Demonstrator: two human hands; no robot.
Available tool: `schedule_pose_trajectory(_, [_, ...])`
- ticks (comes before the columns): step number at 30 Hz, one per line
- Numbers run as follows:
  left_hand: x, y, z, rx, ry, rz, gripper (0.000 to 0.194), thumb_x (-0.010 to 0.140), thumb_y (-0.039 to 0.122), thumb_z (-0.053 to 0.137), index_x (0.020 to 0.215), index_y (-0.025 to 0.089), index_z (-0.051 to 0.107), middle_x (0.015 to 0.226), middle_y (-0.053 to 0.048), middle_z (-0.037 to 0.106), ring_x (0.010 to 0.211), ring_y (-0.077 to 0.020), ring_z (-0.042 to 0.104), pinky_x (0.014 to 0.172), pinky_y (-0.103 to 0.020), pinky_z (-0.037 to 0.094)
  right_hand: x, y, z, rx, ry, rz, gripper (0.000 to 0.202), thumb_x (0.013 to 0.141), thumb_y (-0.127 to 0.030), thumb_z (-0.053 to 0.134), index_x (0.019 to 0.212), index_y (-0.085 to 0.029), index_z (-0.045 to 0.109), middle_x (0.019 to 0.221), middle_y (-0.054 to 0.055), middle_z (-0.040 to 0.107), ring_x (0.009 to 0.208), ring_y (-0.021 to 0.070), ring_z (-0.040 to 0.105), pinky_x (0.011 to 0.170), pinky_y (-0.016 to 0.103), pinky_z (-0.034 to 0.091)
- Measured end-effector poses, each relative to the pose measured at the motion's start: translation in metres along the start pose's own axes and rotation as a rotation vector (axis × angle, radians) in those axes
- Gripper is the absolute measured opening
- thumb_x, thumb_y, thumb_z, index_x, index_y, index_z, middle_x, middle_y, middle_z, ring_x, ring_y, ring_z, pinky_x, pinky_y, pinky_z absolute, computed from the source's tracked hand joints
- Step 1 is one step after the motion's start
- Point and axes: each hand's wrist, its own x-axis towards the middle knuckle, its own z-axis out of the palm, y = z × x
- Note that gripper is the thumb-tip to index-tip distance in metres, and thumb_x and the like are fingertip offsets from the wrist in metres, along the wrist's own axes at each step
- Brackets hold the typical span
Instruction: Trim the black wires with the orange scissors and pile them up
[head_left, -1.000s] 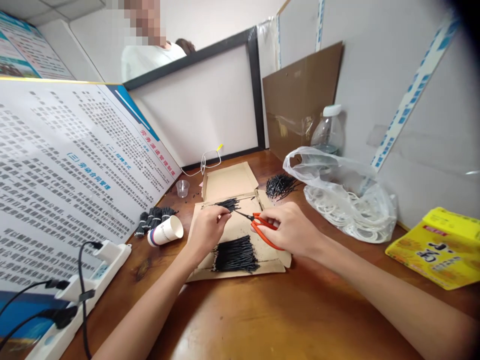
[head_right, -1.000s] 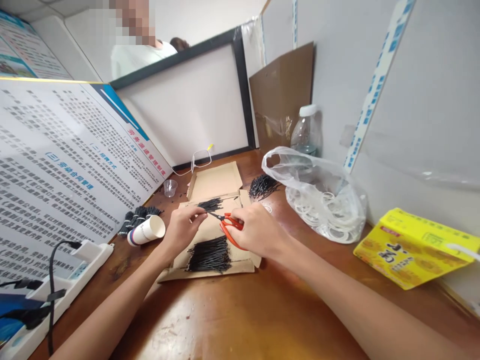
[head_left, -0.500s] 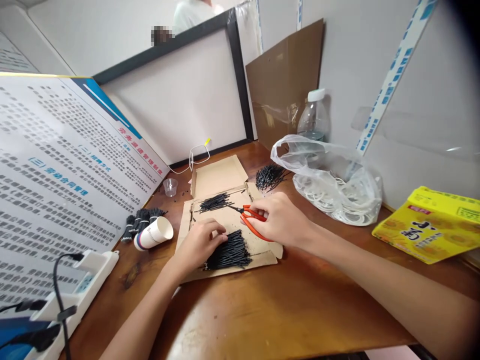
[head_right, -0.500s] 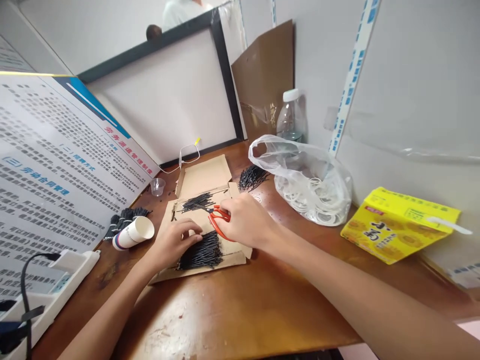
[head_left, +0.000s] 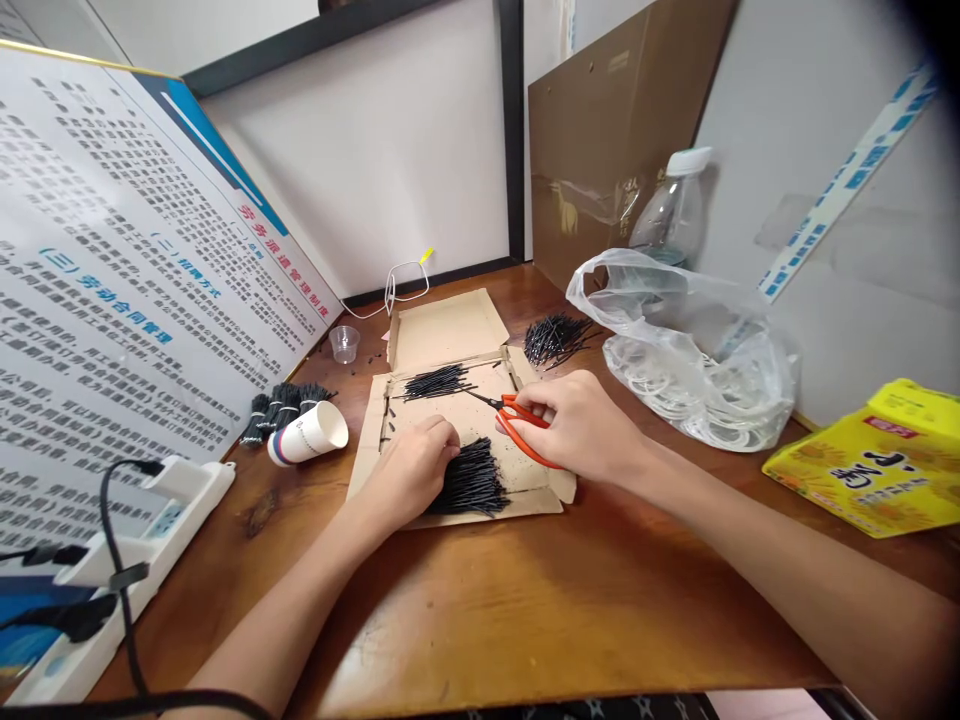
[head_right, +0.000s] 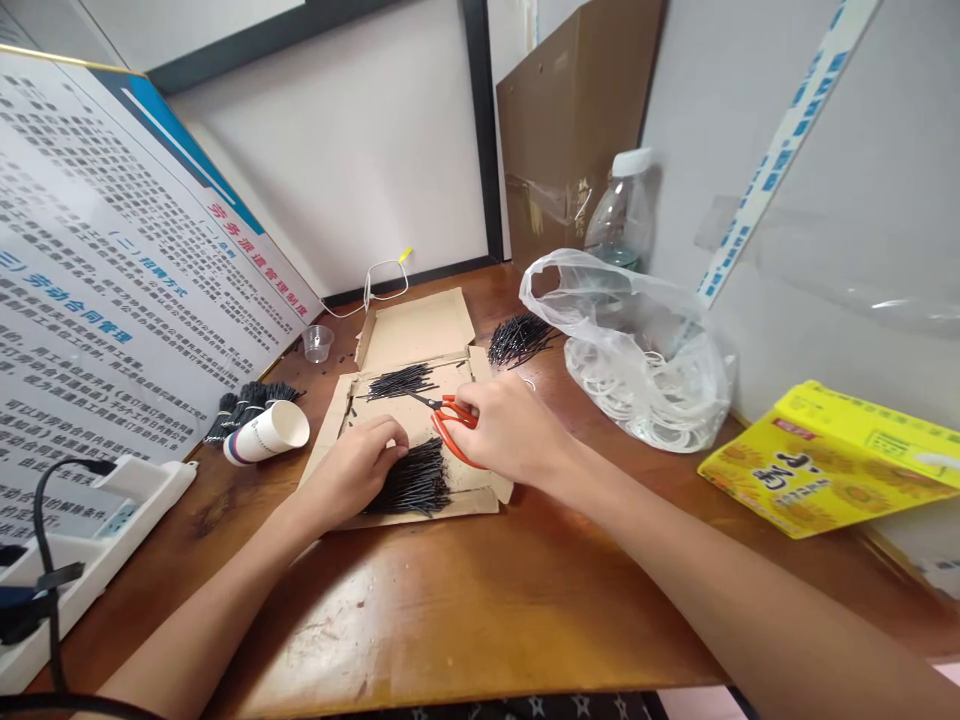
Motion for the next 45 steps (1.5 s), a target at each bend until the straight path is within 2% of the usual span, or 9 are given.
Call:
schedule_pose_trajectory(4, [0.002, 0.004, -0.006, -0.127, 0.114, -0.013, 0.015, 0.089, 0.008, 0.05, 0.08, 0.018, 0.056, 0.071, 0.0, 0.063, 0.066, -0.015, 0.056, 0.064, -0.026, 0.043, 0.0, -0.001, 0.0, 0.039, 0.021, -0.003, 0.036, 0.083, -0.033, 0.064, 0.053, -0.017, 0.051, 0.047, -0.006, 0.032, 0.047, 0.007, 0.024, 0.05, 0.027, 0.02])
schedule_pose_trajectory(7, [0.002, 0.005, -0.006, -0.206, 0.234, 0.002, 0.011, 0.094, 0.015, 0.05, 0.09, 0.018, 0.06, 0.068, 0.002, 0.062, 0.061, -0.0127, 0.054, 0.06, -0.024, 0.042, -0.001, -0.002, -0.002, 0.088, 0.0, -0.01, 0.032, 0.082, -0.033, 0.065, 0.056, -0.016, 0.057, 0.047, -0.006, 0.036, 0.047, 0.0068, 0.027, 0.05, 0.026, 0.022])
schedule_pose_trajectory(10, [0.001, 0.004, -0.004, -0.255, 0.374, 0.043, 0.017, 0.099, 0.023, 0.047, 0.1, 0.018, 0.063, 0.066, 0.003, 0.059, 0.054, -0.0104, 0.051, 0.056, -0.022, 0.041, -0.002, -0.003, -0.002, 0.101, -0.016, -0.03, 0.03, 0.081, -0.032, 0.066, 0.058, -0.016, 0.059, 0.048, -0.006, 0.04, 0.046, 0.0065, 0.029, 0.049, 0.026, 0.022])
schedule_pose_trajectory(12, [-0.001, 0.002, -0.002, -0.278, 0.425, 0.065, 0.019, 0.101, 0.026, 0.046, 0.101, 0.018, 0.064, 0.064, 0.003, 0.057, 0.05, -0.0089, 0.049, 0.053, -0.021, 0.041, -0.003, -0.004, -0.002, 0.099, -0.017, -0.053, 0.03, 0.082, -0.032, 0.065, 0.057, -0.015, 0.06, 0.047, -0.006, 0.04, 0.045, 0.0062, 0.028, 0.049, 0.026, 0.022])
schedule_pose_trajectory(18, [-0.002, 0.006, -0.001, -0.361, 0.425, 0.118, 0.017, 0.101, 0.02, 0.047, 0.095, 0.017, 0.062, 0.071, 0.002, 0.061, 0.041, -0.0047, 0.049, 0.043, -0.017, 0.04, -0.004, -0.005, -0.001, 0.03, 0.019, -0.211, 0.027, 0.085, -0.027, 0.058, 0.065, -0.012, 0.067, 0.049, -0.003, 0.048, 0.047, 0.0079, 0.035, 0.051, 0.025, 0.026])
schedule_pose_trajectory(21, [-0.003, 0.009, -0.001, -0.424, 0.417, 0.106, 0.016, 0.102, 0.021, 0.046, 0.094, 0.017, 0.06, 0.073, 0.002, 0.062, 0.041, -0.0042, 0.053, 0.041, -0.016, 0.04, -0.005, -0.004, 0.0, -0.011, 0.055, -0.238, 0.026, 0.085, -0.025, 0.058, 0.065, -0.011, 0.068, 0.05, -0.002, 0.051, 0.047, 0.0082, 0.037, 0.051, 0.025, 0.027])
schedule_pose_trajectory(30, [-0.005, 0.012, 0.001, -0.492, 0.374, 0.11, 0.019, 0.103, 0.022, 0.045, 0.09, 0.017, 0.058, 0.075, 0.002, 0.062, 0.044, -0.0041, 0.055, 0.043, -0.017, 0.041, -0.007, -0.006, 0.002, 0.024, 0.061, -0.26, 0.023, 0.084, -0.024, 0.061, 0.067, -0.011, 0.07, 0.049, -0.004, 0.047, 0.046, 0.0069, 0.035, 0.05, 0.024, 0.028])
schedule_pose_trajectory(37, [-0.005, 0.012, 0.003, -0.507, 0.387, 0.101, 0.016, 0.102, 0.022, 0.046, 0.093, 0.017, 0.059, 0.077, 0.001, 0.063, 0.045, -0.0046, 0.056, 0.045, -0.018, 0.044, -0.006, -0.005, 0.003, 0.001, 0.08, -0.289, 0.027, 0.086, -0.023, 0.059, 0.063, -0.012, 0.068, 0.048, -0.004, 0.049, 0.047, 0.007, 0.032, 0.05, 0.025, 0.027])
schedule_pose_trajectory(45, [-0.004, 0.013, 0.002, -0.521, 0.393, 0.094, 0.017, 0.102, 0.025, 0.047, 0.094, 0.017, 0.059, 0.077, 0.0, 0.064, 0.046, -0.0055, 0.057, 0.044, -0.018, 0.044, -0.006, -0.009, -0.001, 0.056, 0.008, -0.191, 0.026, 0.084, -0.027, 0.059, 0.061, -0.015, 0.063, 0.048, -0.005, 0.045, 0.046, 0.0071, 0.033, 0.05, 0.025, 0.026])
